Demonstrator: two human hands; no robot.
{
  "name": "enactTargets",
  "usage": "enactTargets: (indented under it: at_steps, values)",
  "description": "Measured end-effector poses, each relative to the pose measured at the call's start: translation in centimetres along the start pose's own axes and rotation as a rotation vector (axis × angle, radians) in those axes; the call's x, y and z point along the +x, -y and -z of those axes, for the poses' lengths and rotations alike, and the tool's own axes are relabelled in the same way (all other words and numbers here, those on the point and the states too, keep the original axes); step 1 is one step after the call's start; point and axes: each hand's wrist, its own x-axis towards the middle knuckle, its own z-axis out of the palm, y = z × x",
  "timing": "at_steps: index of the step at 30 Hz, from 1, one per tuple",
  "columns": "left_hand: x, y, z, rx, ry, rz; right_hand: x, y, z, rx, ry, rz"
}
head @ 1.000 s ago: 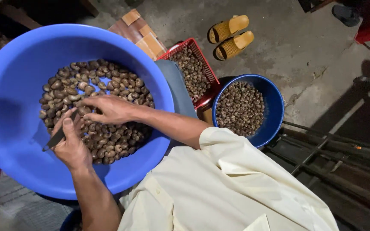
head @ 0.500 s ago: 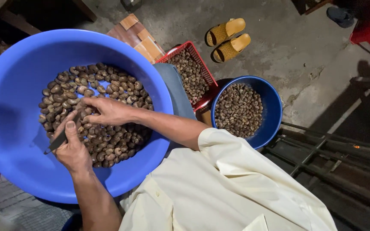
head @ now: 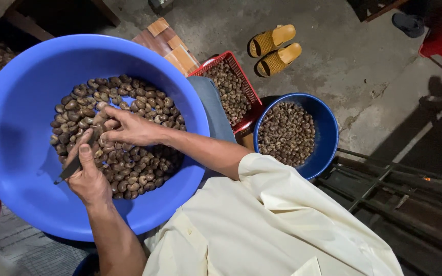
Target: Sorting and prying open nuts using a small handheld tool in a factory setting
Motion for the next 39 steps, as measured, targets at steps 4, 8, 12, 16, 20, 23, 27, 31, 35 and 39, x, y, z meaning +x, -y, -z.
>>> enactTargets:
  at_steps: [4,8,12,16,20,23,27,31,35,39]
  values:
    - [0.0,0.6,0.1,0.033,-0.056,0.036,0.0,0.0,0.2,0.019,-0.023,-0.005]
    - [0.0,0.8,0.3,-0.071,-0.014,0.014,-0.1,0.3,-0.1,0.088,-0.018,-0.016]
    - [0.0,0.0,0.2,-0.041,0.013,0.036,0.1,-0.2,0.1,0.052,-0.020,-0.040]
    - [0.1,0.4,0.4,-0.066,0.019,0.040,-0.3,2.0,-0.4,-0.029,0.011,0.001]
    - [0.2,1.2,0.5,-0.080,0.031,0.035,-0.1,1.1,-0.2,-0.071,-0.013,-0.048]
    - [0.2,1.4,0.6,-0.069,-0.003,0.061,0.1,0.1,-0.4,0.023,-0.026,-0.097]
    - [0.3,0.6,0.5,-0.084,0.012,0.051,0.2,0.6,-0.5,0.083,-0.013,-0.054]
    - [0.3,1.1,0.4,-0.078,-0.026,0.041,0.0,0.0,0.0,0.047,0.017,-0.035]
    - [0.4,2.6,1.0,-0.108,0.005,-0.034,0.5,0.2,-0.3,0.053,-0.012,0.014]
    - [0.3,1.6,0.7,-0.070,0.044,-0.049,0.7,-1.7,-0.1,0.063,-0.023,-0.006]
